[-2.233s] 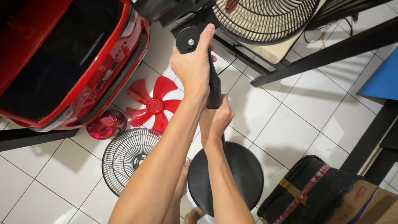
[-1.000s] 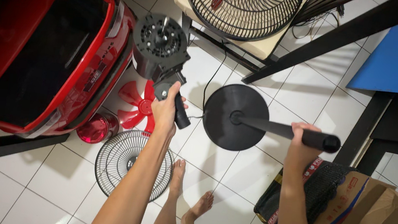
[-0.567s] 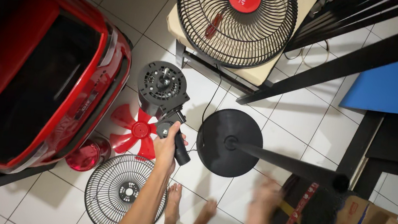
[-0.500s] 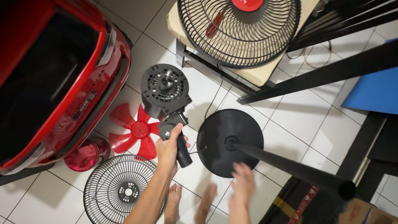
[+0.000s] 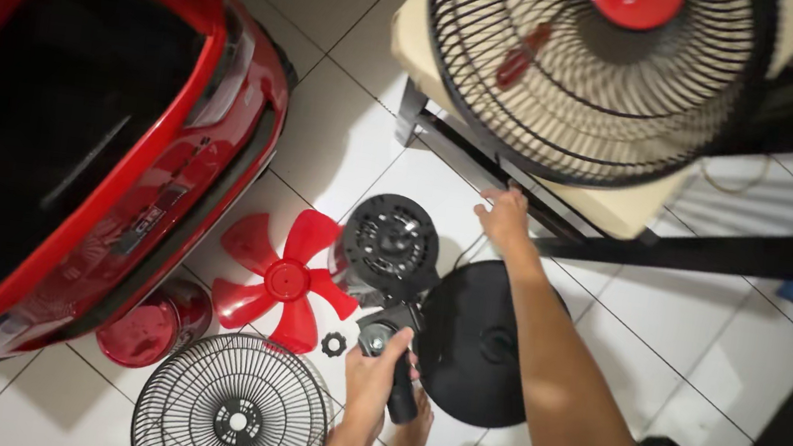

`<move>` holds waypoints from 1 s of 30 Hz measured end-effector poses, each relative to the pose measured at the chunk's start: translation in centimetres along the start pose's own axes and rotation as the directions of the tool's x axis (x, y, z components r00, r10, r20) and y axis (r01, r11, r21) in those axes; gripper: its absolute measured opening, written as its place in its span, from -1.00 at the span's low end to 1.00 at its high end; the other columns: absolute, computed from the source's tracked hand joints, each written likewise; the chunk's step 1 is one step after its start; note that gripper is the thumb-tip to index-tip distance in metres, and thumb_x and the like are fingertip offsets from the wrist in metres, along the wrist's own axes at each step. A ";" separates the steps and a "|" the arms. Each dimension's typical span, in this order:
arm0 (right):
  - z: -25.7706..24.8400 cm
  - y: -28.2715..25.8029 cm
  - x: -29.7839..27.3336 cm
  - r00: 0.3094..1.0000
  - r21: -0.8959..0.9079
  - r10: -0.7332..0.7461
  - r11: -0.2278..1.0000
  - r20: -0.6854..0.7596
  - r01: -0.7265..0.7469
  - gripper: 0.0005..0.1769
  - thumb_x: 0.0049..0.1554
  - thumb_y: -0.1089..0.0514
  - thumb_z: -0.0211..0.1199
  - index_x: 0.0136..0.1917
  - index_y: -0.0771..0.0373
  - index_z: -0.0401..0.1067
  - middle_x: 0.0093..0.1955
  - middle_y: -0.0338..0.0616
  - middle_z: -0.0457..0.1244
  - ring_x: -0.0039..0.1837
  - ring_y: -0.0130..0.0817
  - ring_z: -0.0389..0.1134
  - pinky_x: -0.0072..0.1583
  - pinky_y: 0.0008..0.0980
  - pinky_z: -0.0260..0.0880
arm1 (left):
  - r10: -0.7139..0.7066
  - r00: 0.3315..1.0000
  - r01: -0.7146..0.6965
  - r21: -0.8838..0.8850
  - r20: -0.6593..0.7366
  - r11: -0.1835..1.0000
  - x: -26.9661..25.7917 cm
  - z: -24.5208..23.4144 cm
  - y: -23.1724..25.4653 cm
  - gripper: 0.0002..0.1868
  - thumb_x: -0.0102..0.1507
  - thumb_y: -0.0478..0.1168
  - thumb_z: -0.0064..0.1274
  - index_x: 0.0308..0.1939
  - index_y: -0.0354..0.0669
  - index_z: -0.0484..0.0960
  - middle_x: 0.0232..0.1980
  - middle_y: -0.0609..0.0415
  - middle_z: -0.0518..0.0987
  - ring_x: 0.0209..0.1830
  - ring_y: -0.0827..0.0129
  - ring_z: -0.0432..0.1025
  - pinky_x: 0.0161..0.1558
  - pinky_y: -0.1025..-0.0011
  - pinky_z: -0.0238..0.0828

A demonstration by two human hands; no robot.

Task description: The person assembles a standing fan by connecting the motor to the stand, attaching the fan blades, and securing the front and rear grilles. The person handles the fan parts, including the base, pole, and motor, to complete the assembly.

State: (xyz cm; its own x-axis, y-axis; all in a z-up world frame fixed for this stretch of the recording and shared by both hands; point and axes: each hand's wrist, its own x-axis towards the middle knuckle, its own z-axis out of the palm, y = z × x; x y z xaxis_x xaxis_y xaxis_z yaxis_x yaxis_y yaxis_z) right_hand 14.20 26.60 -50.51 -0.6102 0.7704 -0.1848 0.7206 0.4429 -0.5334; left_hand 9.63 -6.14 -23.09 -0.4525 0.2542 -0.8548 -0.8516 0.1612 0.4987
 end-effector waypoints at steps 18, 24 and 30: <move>-5.2 -10.3 -6.4 0.999 0.896 0.025 0.441 0.047 -0.053 -0.75 0.13 0.47 0.16 0.07 0.47 0.52 0.07 -0.12 0.32 0.01 -0.39 0.33 0.09 -0.47 0.35 | 0.062 0.998 -0.059 0.163 -0.014 0.985 11.0 -1.9 -3.8 -0.71 0.10 -0.19 0.35 -0.26 -0.31 0.62 -0.50 0.04 0.61 -0.64 0.44 0.46 -0.55 0.46 0.45; -12.6 -19.6 -16.6 0.995 0.966 0.089 0.252 0.037 -0.059 -0.87 0.20 0.46 0.06 -0.01 0.49 0.41 -0.01 -0.06 0.19 -0.04 -0.39 0.19 0.01 -0.39 0.22 | 0.246 0.969 -0.231 0.318 -0.005 0.919 17.1 -2.3 -3.8 -0.64 0.10 -0.05 0.34 -0.36 -0.34 0.65 -0.50 0.06 0.63 -0.62 0.46 0.49 -0.51 0.46 0.47; -16.4 -24.4 -23.4 0.996 0.807 0.035 0.588 -0.083 0.046 -0.75 0.08 0.53 -0.05 -0.13 0.52 0.47 0.01 0.05 0.25 -0.04 -0.41 0.22 0.02 -0.49 0.23 | 0.322 0.943 -0.209 0.595 -0.089 0.776 23.6 -3.5 -5.6 -0.39 -0.02 0.16 0.39 -0.24 -0.33 0.64 -0.50 0.05 0.63 -0.62 0.38 0.53 -0.46 0.37 0.52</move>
State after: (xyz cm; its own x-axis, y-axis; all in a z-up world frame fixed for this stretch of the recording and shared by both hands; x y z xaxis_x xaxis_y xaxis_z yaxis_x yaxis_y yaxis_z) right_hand 16.35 5.30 -19.62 -0.5552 0.8207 -0.1348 0.1302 -0.0743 -0.9887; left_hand 2.77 -4.40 -46.58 -0.7240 0.2068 -0.6581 -0.4090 0.6396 0.6509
